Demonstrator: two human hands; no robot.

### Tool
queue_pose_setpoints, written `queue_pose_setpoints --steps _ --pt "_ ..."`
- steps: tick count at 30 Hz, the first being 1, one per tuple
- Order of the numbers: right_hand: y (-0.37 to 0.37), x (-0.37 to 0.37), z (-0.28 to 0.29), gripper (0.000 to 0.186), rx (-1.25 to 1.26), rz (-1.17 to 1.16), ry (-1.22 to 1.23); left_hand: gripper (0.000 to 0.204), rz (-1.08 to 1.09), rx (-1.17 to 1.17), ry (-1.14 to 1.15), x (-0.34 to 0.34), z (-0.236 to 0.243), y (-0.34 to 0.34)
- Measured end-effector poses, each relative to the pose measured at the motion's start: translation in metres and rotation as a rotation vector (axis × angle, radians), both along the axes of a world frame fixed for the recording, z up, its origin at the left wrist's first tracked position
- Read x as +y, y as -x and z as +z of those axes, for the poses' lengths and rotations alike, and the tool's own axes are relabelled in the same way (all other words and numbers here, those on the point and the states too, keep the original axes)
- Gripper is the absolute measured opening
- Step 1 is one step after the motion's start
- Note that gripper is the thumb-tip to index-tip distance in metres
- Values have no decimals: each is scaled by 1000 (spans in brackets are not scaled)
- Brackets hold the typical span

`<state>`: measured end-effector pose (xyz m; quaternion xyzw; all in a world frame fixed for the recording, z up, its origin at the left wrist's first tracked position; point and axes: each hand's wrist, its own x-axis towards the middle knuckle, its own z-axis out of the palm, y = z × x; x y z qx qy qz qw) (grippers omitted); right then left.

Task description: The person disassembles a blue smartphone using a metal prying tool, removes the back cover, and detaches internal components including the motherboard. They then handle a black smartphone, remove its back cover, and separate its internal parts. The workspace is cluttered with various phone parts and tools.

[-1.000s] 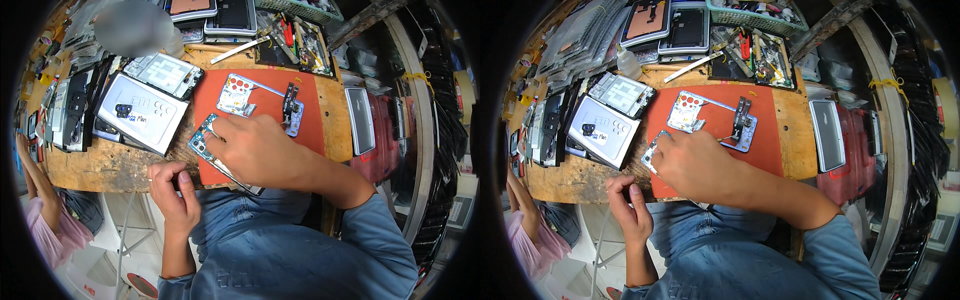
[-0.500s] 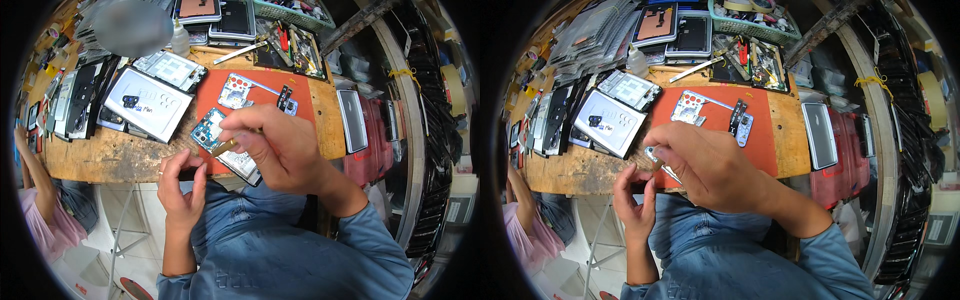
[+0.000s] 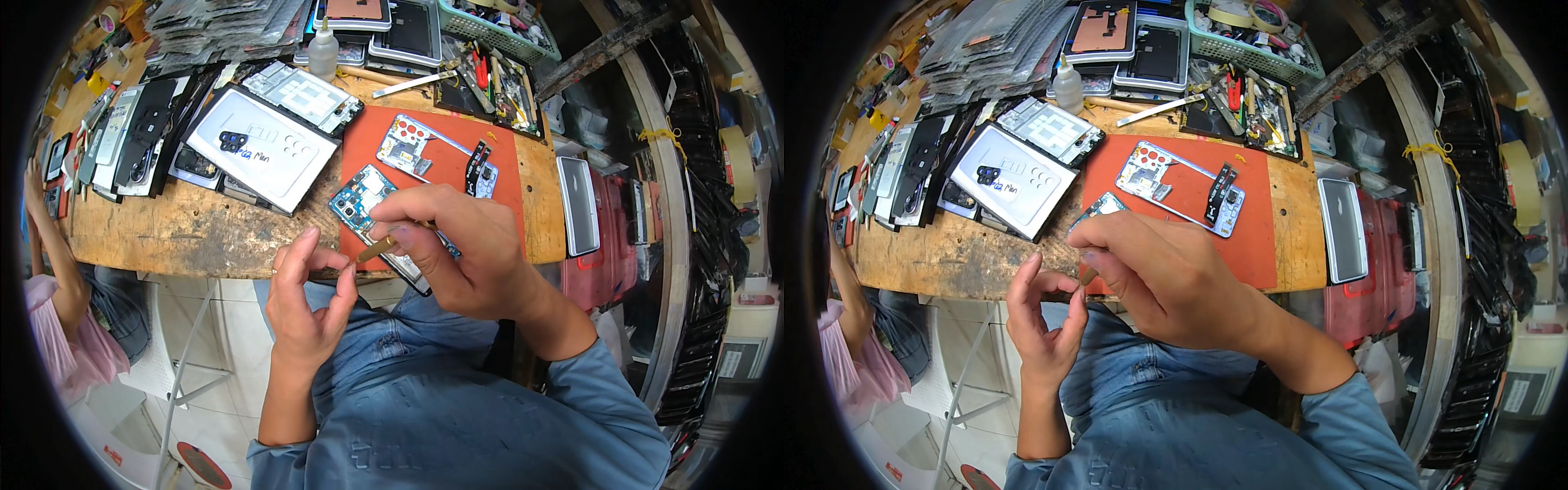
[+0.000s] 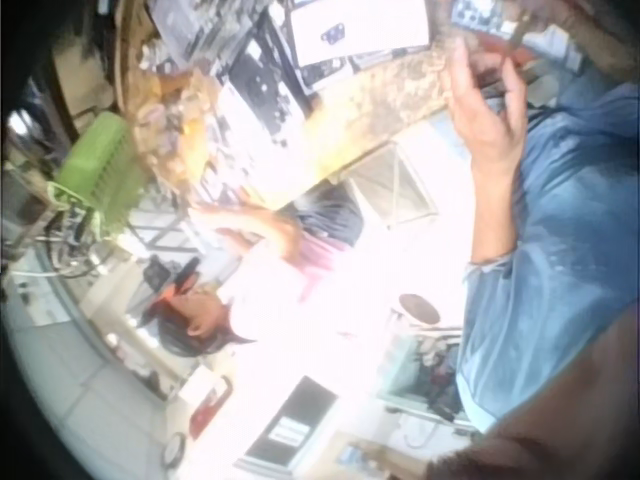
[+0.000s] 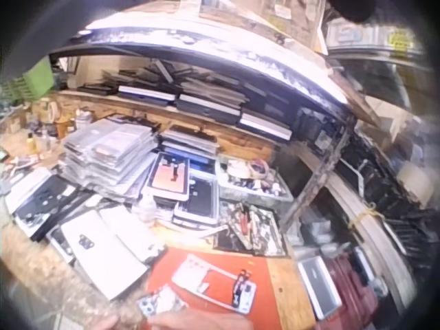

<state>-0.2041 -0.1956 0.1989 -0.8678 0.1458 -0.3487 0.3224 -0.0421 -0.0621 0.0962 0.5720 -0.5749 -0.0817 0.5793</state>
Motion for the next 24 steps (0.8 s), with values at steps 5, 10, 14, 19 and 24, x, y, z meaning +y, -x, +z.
queue_pose_setpoints --steps 5,10,14,19,24 --pt "-1 0 -1 15 12 8 28 74 7 19 -5 -1 0 0" --pt "-1 -1 1 16 25 18 111 73 -13 38 1 -2 -1 -1" --pt "-1 -2 3 17 46 12 141 77 20 46 -26 -6 -2 -1" --pt "-5 -15 3 17 -16 -61 214 77 66 -124 -178 -14 17 -7" --pt "-8 -26 -7 18 48 -65 192 72 58 -31 -220 -16 7 -3"
